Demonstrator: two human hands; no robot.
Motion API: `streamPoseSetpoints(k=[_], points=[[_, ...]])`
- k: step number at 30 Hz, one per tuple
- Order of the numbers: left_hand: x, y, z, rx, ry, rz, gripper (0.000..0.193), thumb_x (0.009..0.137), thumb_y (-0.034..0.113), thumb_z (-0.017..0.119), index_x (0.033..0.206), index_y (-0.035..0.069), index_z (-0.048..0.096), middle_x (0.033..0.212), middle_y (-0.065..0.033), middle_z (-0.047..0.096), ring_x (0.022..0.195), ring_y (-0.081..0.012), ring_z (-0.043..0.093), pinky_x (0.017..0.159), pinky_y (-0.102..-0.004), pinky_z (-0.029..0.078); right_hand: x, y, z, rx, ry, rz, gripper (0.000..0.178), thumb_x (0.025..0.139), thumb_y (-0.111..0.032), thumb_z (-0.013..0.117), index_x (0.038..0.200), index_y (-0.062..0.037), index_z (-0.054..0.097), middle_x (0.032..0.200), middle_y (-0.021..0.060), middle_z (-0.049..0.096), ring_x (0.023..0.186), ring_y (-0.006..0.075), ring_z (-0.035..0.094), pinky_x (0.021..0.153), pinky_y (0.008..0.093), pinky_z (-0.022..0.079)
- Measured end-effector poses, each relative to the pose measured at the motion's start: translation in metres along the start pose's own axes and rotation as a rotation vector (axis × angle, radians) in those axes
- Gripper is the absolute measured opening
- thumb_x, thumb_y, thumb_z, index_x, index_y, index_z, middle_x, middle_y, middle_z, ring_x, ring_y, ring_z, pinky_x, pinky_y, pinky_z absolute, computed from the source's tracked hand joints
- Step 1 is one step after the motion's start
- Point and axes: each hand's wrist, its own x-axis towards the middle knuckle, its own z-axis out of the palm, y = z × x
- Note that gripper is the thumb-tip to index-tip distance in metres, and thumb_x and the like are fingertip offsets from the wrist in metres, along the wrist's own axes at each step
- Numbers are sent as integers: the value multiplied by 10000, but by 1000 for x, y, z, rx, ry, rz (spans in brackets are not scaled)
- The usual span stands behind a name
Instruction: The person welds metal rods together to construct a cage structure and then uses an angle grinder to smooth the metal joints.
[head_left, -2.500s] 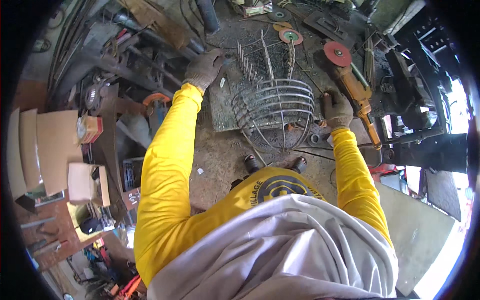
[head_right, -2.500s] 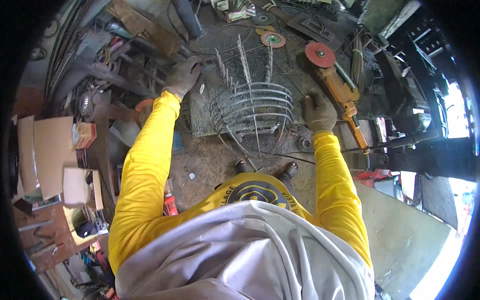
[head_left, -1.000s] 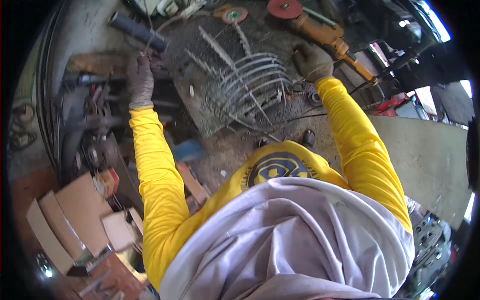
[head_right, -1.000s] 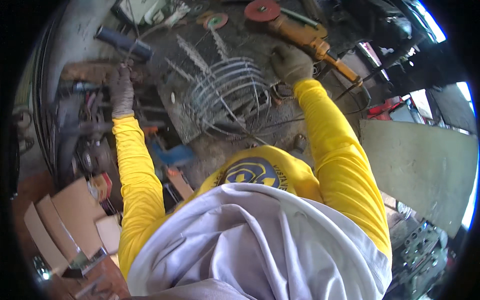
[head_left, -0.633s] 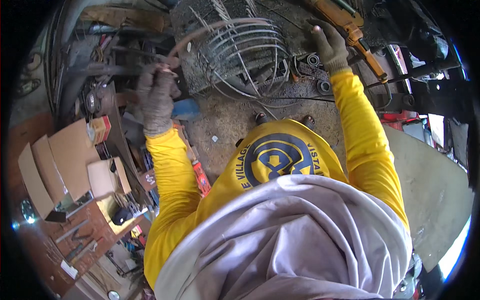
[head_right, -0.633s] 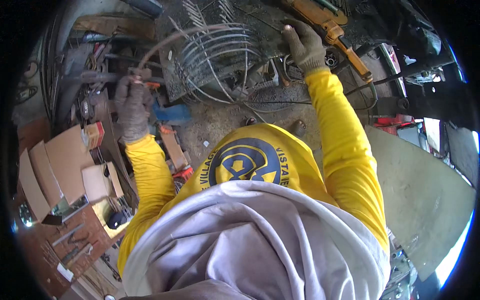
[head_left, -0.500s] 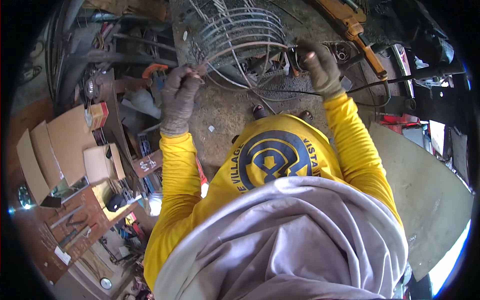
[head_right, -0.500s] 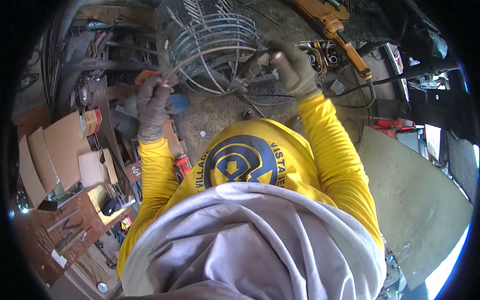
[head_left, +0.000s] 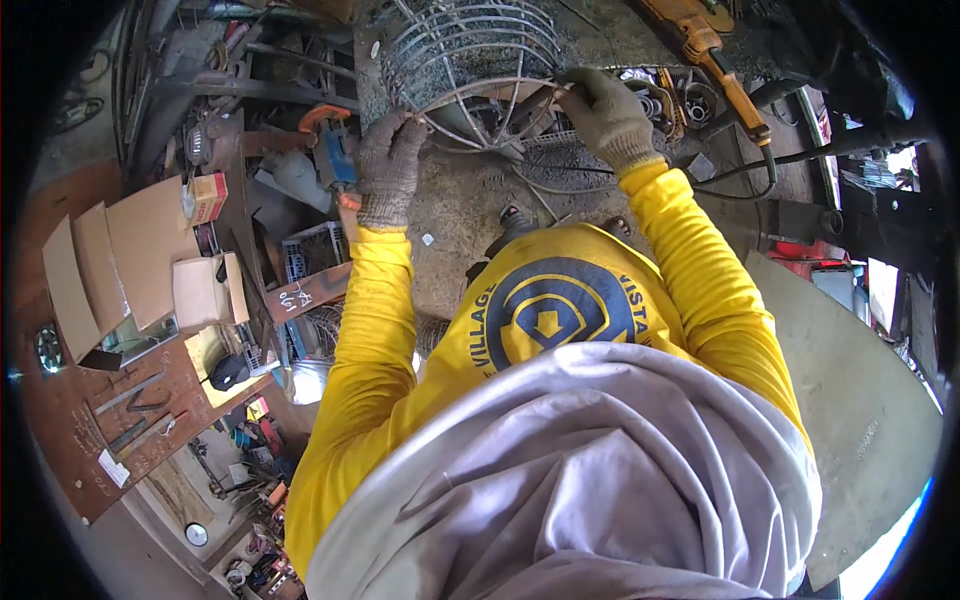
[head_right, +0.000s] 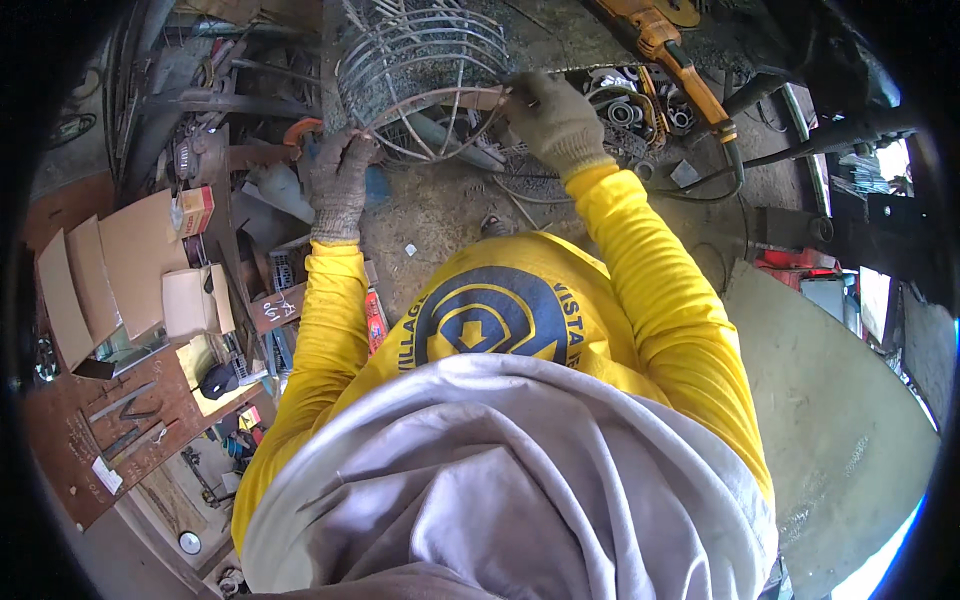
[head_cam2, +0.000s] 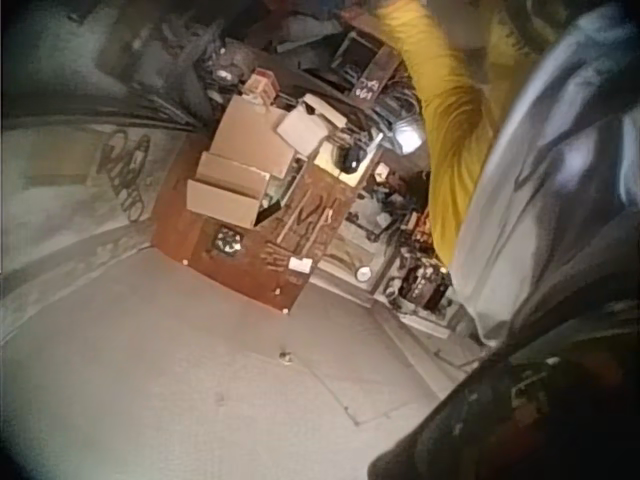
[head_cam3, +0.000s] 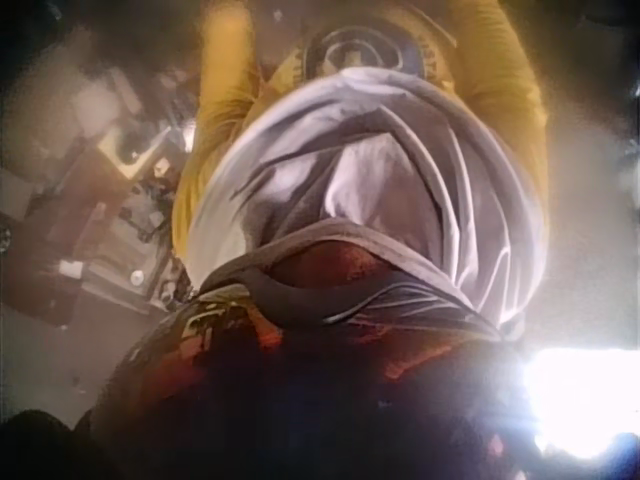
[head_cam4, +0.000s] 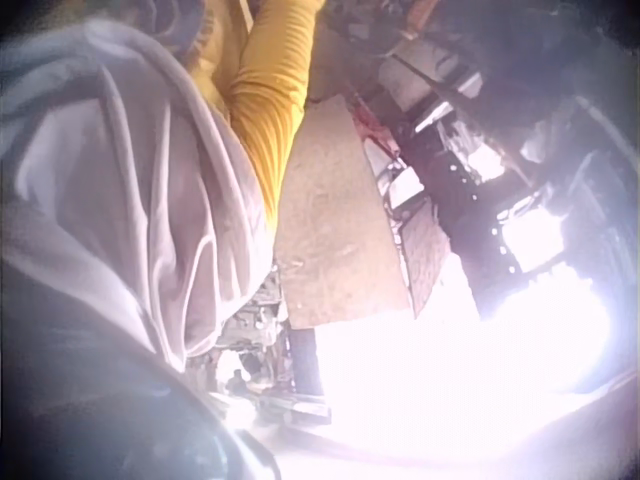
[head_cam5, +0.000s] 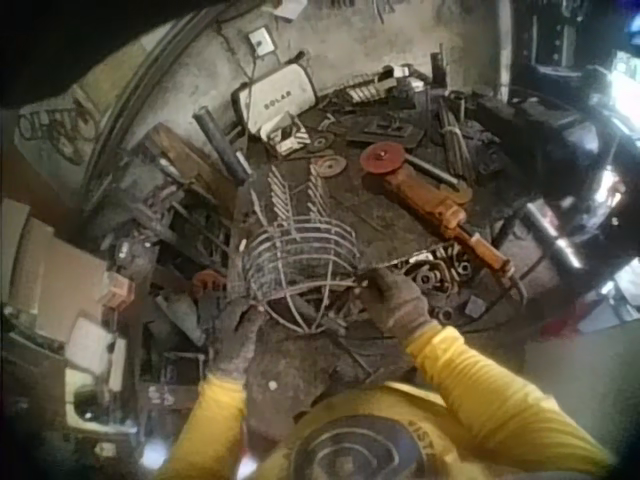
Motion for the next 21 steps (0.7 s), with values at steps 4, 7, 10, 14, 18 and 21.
streamPoseSetpoints(k=[4,7,10,14,18,21], points=[[1,3,0,72,-2,16,255,863,159,686,1054,2,621,941,-70,645,854,-141,608,790,-277,488,-3,-4,1,-37,40,-82,292,865,-298,595,1054,-89,673,963,167,666,913,349,634,779,409,497],[3,-2,-13,85,-12,57,278,874,160,669,1096,6,603,990,-73,639,886,-146,609,795,-278,483,-4,0,-2,-14,119,-67,268,868,-270,610,1037,-77,686,952,167,665,883,331,645,758,387,501],[-7,-10,-28,23,-74,23,249,869,138,665,1071,2,612,947,-97,664,830,-168,653,728,-290,507,-2,9,4,59,173,-40,259,859,-257,640,1013,-55,692,833,145,667,775,293,654,711,356,501],[-16,-26,-26,17,-190,14,264,906,183,627,1100,6,609,926,-95,674,832,-157,656,726,-283,510,-1,8,1,38,166,-56,214,882,-177,652,999,0,682,814,111,678,731,178,641,675,292,494],[-9,-27,-22,-117,-220,-54,283,933,225,595,1114,8,614,910,-82,682,803,-147,657,725,-275,519,-1,10,8,114,198,88,215,881,-190,652,993,-10,688,798,88,676,717,146,624,669,277,488],[-4,-22,-24,-169,-205,-236,270,938,220,588,1098,5,620,899,-61,677,753,-131,646,697,-274,523,-2,20,12,131,237,88,217,859,-198,651,980,-26,701,784,108,687,712,186,646,679,298,492]])
